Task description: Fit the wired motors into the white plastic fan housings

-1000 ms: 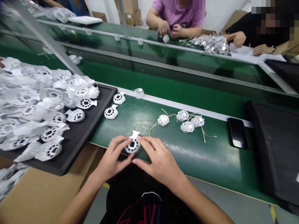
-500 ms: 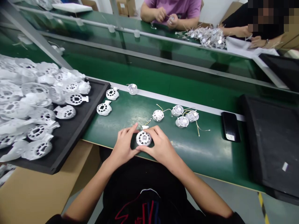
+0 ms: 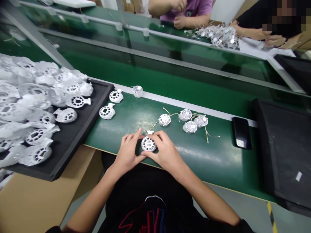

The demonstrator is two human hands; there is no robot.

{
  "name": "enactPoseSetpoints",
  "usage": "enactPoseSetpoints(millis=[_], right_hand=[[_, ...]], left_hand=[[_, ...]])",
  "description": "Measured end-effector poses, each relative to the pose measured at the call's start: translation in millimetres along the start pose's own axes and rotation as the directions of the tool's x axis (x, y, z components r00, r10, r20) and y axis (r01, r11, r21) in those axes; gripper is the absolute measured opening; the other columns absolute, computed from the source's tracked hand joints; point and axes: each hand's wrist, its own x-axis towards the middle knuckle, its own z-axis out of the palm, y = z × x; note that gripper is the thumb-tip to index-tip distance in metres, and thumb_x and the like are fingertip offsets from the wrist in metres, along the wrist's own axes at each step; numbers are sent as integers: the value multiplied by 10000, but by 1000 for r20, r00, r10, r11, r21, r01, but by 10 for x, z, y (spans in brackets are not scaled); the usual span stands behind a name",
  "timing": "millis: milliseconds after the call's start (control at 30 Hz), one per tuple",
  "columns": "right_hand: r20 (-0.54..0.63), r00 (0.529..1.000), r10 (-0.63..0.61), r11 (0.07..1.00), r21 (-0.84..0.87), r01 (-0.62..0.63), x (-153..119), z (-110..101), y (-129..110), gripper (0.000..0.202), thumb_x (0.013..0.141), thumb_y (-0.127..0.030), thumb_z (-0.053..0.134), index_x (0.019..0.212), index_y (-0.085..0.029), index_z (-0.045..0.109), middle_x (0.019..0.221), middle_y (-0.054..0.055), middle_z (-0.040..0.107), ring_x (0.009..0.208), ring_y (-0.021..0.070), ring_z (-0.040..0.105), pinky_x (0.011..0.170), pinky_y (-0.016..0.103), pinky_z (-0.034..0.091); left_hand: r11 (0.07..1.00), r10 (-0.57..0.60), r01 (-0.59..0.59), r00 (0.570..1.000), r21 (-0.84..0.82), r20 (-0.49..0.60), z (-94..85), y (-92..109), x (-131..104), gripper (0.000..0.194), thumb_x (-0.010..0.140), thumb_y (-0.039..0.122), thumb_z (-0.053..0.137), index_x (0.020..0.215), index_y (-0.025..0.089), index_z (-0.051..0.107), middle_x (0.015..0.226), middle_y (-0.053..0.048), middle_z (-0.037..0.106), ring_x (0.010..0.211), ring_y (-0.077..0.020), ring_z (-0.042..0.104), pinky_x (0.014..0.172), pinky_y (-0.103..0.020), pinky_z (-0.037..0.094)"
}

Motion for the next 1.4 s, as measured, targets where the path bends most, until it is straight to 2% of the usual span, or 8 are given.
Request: enactPoseSetpoints(millis=[200, 333, 500, 633, 733, 900, 1133, 1400], right_hand=[[51, 999, -15, 992, -123, 21, 62, -42, 34, 506, 877, -541, 796, 1293, -291, 653, 1234, 66, 713, 1189, 298, 629, 974, 476, 540], [113, 992, -65, 976, -199, 86, 87, -75, 2, 470, 916, -555, 749, 1291, -291, 649, 1240, 61, 736, 1155, 293, 646, 913, 473, 530], [-41, 972, -231, 962, -162, 221, 206, -244, -24, 481, 923, -506, 760, 1321, -269, 630, 1257, 70, 723, 1167, 281, 638, 987, 466, 531], [-284, 903, -321, 936, -243, 257, 438, -459, 36, 584, 999, -430, 668, 1528, -274, 477, 1499, 118, 580, 1377, 315, 521, 1129, 518, 456], [-318, 908, -272, 907, -401, 131, 553, -459, 140, 688, 1005, -433, 635, 1606, -212, 383, 1549, 194, 515, 1408, 389, 459, 1117, 606, 422], [-225, 941, -254, 822, -563, 87, 551, -297, 463, 515, 1017, -220, 544, 1530, -231, 504, 1315, 173, 692, 1177, 361, 591, 985, 592, 456], [-335, 908, -252, 892, -444, 84, 556, -456, 538, 474, 1023, -189, 503, 1494, -225, 547, 1433, 155, 612, 1302, 356, 534, 1055, 570, 461], [-174, 965, -197, 980, -21, 196, 472, -178, 311, 314, 1067, -259, 480, 1330, -269, 651, 1239, 85, 690, 1140, 248, 658, 1002, 436, 564]], left_hand=[[999, 21, -21, 1000, -42, -2, -4, -3, 8, 1058, 864, 257, 756, 1688, 221, 92, 1342, -123, 654, 1247, -340, 552, 1122, -545, 387], [965, 31, -13, 998, -260, 61, -181, 15, 48, 716, 868, 296, 742, 1538, 245, 494, 1379, -108, 650, 1304, -327, 557, 1144, -521, 419], [713, -215, 259, 965, -651, 149, -412, 182, 310, 374, 993, 403, 646, 1315, 216, 685, 1218, -101, 754, 1112, -264, 709, 1007, -437, 549], [704, -85, 98, 995, -704, 53, -482, 266, 1096, 456, 1016, 413, 618, 1383, 144, 599, 1266, -144, 735, 1119, -257, 719, 976, -374, 561], [981, -70, 37, 983, -191, -167, -479, 259, 1978, 401, 1050, 342, 547, 1395, 137, 555, 1290, -153, 706, 1131, -243, 689, 976, -352, 527], [992, 13, 10, 984, 129, -178, -316, 284, 2889, 312, 906, 116, 655, 1217, 94, 656, 1217, -215, 687, 1211, -327, 601, 1055, -461, 428], [955, 29, 63, 952, 289, -304, -299, -70, 2471, 468, 957, 288, 641, 1410, 179, 596, 1549, -205, 454, 1415, -412, 390, 1139, -567, 313], [961, -79, 165, 932, 221, -353, -359, -551, 1550, 343, 1034, 344, 557, 1308, 191, 697, 1334, -149, 614, 1135, -278, 637, 966, -411, 540]])
